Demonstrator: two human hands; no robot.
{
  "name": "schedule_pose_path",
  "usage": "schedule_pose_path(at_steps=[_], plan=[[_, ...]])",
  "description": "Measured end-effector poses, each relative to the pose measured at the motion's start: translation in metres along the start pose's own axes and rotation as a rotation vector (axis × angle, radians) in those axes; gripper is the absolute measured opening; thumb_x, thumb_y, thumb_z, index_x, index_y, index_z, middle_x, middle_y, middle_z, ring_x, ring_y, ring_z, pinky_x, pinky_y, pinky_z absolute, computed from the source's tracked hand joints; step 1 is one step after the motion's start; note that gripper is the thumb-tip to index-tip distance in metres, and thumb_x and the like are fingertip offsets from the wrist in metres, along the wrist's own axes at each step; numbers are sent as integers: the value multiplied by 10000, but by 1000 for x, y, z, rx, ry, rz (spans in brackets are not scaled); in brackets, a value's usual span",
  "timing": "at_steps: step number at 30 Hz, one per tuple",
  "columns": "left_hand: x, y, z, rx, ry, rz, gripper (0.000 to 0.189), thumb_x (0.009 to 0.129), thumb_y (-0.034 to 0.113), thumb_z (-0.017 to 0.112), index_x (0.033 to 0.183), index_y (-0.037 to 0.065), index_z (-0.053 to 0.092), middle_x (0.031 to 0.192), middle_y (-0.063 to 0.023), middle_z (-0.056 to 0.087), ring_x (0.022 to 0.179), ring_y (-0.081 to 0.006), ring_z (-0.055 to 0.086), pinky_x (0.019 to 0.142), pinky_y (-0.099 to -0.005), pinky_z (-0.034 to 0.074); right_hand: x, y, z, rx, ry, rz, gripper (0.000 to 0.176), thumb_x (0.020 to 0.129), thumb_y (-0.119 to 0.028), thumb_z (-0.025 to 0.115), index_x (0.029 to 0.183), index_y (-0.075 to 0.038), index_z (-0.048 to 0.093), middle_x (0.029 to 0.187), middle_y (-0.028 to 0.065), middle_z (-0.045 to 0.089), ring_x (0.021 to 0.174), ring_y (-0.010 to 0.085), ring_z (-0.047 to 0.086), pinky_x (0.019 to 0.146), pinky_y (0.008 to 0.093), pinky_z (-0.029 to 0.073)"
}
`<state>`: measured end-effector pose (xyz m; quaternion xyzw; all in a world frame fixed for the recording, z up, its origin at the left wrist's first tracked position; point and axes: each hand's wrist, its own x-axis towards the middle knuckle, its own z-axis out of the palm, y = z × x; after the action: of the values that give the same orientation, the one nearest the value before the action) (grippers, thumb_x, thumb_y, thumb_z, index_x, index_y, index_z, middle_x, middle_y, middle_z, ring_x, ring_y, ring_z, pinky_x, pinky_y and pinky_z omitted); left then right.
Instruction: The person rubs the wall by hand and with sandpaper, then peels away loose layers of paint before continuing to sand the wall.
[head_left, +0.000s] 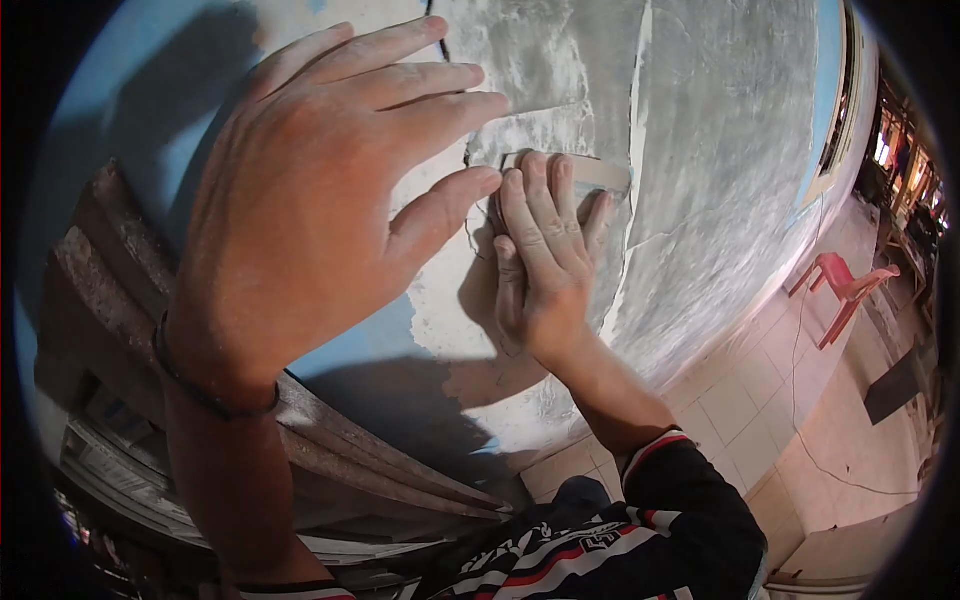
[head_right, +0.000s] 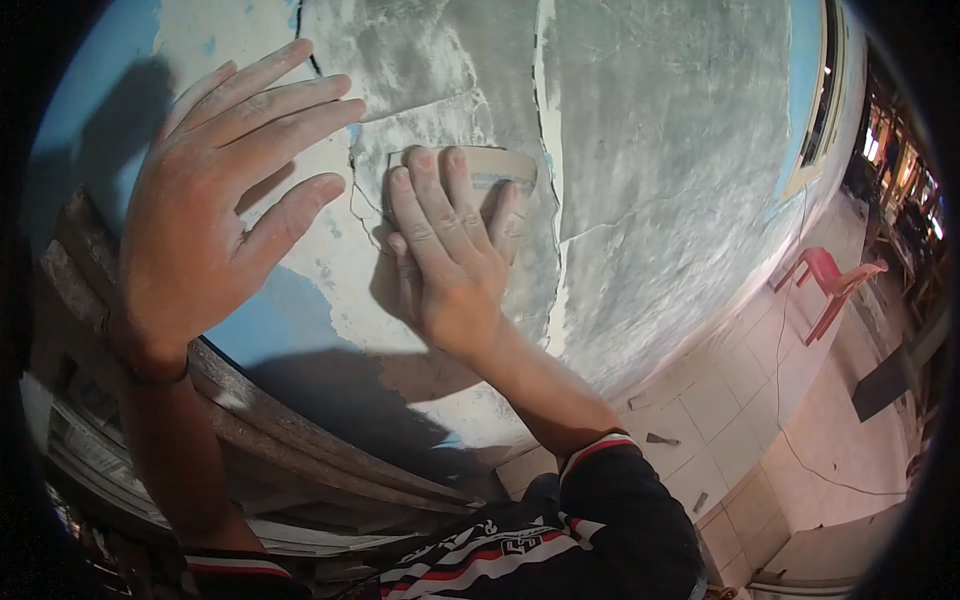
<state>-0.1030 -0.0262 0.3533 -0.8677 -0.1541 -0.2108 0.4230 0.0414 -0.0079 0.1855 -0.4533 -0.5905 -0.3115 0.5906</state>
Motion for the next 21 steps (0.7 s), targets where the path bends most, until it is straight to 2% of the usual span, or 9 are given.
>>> schedule_pose_path(at_steps=[2, 5, 7, 9, 13, 16, 19, 21], plan=[[-4, -3, 2, -44, 2, -23, 344, 821, 233, 623, 1151, 135, 613, 1226, -59, 574, 1250, -253, 434, 1048, -465, 290, -10, -1, 3, 20, -15, 20, 460, 796, -147, 621, 1237, -42, 538, 1299, 145, 503, 1226, 360, 447, 1008, 606, 201], [-7, -2, 2, -48, 2, -28, 336, 827, 221, 613, 1150, 129, 612, 1232, -58, 571, 1257, -248, 428, 1050, -469, 284, -99, -2, 6, 61, -193, 107, 411, 786, -172, 622, 1165, -18, 577, 1241, 165, 541, 1199, 375, 466, 995, 628, 200], [-7, -2, 3, -37, 1, -30, 332, 830, 215, 608, 1149, 125, 612, 1232, -60, 570, 1258, -248, 427, 1052, -469, 281, -119, -2, 6, 53, -224, 94, 388, 789, -182, 615, 1136, -10, 586, 1214, 170, 556, 1162, 376, 492, 970, 636, 206], [-7, -1, 4, -39, -1, -27, 328, 831, 212, 605, 1147, 123, 613, 1231, -60, 571, 1259, -248, 426, 1052, -467, 280, -120, 2, 7, 56, -205, 67, 394, 791, -184, 613, 1144, -12, 582, 1219, 169, 553, 1149, 377, 499, 954, 640, 209], [-6, -2, 4, -47, 2, -27, 322, 830, 211, 605, 1139, 121, 617, 1228, -54, 573, 1258, -246, 427, 1050, -459, 285, -38, 2, 5, 23, -35, 48, 436, 806, -164, 593, 1213, -16, 544, 1279, 174, 510, 1189, 384, 470, 975, 636, 180], [-6, -3, 1, -49, 1, -20, 317, 828, 206, 605, 1132, 117, 620, 1224, -47, 577, 1256, -241, 429, 1046, -453, 291, -40, -4, 3, 24, -59, 95, 446, 807, -167, 592, 1227, -24, 539, 1304, 168, 493, 1221, 374, 447, 989, 629, 184], [-7, -4, 0, -60, 9, -30, 312, 827, 198, 603, 1127, 112, 621, 1218, -43, 581, 1252, -237, 433, 1041, -449, 297, -105, -3, 3, 51, -172, 158, 462, 811, -172, 592, 1248, -40, 527, 1316, 150, 488, 1240, 362, 433, 1007, 608, 185], [-6, -4, -1, -63, 16, -43, 309, 827, 191, 601, 1124, 109, 622, 1213, -43, 585, 1249, -236, 436, 1039, -446, 299, -105, -1, 4, 55, -176, 127, 465, 815, -176, 590, 1257, -50, 522, 1315, 142, 492, 1238, 359, 435, 1006, 607, 189]])
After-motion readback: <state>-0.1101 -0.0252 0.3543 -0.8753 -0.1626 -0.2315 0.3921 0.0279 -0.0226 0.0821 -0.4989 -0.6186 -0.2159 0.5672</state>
